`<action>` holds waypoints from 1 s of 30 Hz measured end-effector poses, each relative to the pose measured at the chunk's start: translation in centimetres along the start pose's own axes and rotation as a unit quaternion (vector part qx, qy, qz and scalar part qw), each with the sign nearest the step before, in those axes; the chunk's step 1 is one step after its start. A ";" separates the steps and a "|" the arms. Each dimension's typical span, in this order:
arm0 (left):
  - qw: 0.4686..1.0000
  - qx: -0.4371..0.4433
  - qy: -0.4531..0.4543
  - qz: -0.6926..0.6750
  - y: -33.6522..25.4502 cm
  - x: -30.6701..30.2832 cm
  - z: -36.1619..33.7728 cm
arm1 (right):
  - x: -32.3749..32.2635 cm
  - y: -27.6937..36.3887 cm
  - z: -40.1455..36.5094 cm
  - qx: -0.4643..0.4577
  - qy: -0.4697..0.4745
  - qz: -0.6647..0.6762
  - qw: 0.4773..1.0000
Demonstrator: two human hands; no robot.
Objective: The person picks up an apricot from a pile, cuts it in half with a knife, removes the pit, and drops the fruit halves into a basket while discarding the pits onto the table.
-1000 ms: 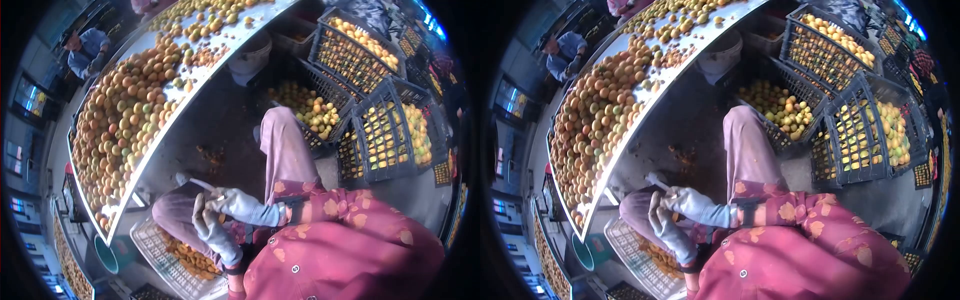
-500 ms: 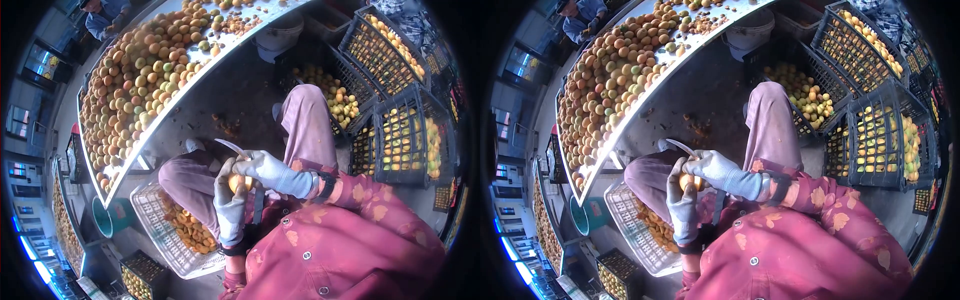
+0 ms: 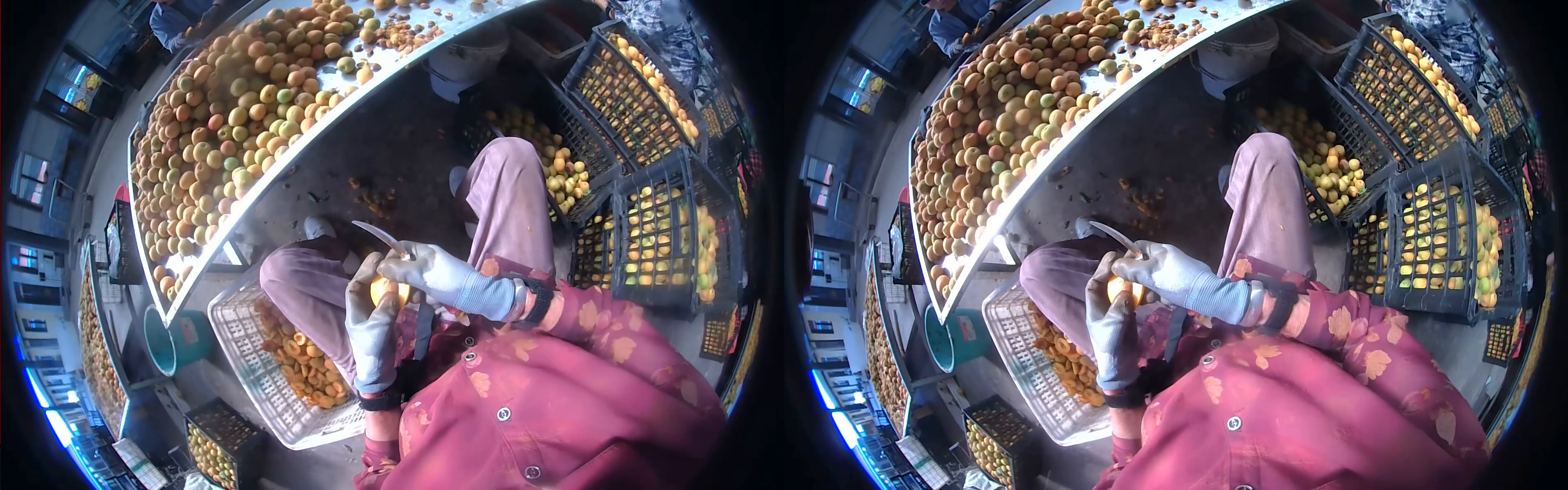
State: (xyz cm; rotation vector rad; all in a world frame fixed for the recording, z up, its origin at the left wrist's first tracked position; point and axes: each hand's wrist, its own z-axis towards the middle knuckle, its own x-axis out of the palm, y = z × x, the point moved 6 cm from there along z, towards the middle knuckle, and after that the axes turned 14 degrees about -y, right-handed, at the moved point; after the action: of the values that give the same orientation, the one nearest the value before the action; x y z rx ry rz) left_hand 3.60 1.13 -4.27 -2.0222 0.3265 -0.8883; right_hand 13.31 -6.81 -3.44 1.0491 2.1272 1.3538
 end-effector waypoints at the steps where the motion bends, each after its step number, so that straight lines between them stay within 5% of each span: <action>1: 1.000 0.002 -0.002 -0.002 0.0 -0.2 0.1 | -0.2 -0.3 0.3 -0.001 0.003 -0.002 1.000; 5: 0.991 0.106 -0.041 0.071 -0.2 -2.4 0.8 | -0.9 -1.5 0.7 -0.061 -0.024 -0.048 0.997; 9: 0.997 0.049 -0.061 0.015 0.9 -4.8 1.5 | -0.9 0.3 -2.1 0.013 0.035 -0.094 0.995; 11: 0.997 0.048 -0.053 0.000 0.8 -4.5 1.4 | -0.8 0.0 -2.1 0.030 -0.012 -0.001 0.999; 17: 0.992 0.056 -0.059 0.097 3.2 -6.8 2.2 | 0.4 2.6 -0.7 -0.052 -0.009 0.200 0.978; 19: 0.998 0.005 -0.021 0.054 3.3 -6.3 1.9 | 2.2 5.7 -0.7 -0.213 -0.013 0.242 0.946; 21: 0.996 -0.017 -0.050 0.066 2.8 -5.9 1.4 | 3.3 5.7 -0.3 -0.240 -0.026 0.222 0.945; 26: 0.996 -0.067 -0.038 0.035 3.8 -6.6 1.5 | 5.6 3.0 1.4 -0.175 -0.005 0.252 0.952; 30: 0.996 -0.068 -0.044 0.043 4.2 -7.4 1.4 | 6.3 3.1 0.2 -0.208 0.048 0.238 0.948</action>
State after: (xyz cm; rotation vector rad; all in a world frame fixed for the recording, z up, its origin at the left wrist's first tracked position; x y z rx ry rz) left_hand -0.27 3.48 -11.66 -2.1488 0.4317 -0.7385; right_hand 10.66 -1.07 -0.45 1.3809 1.5845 2.0022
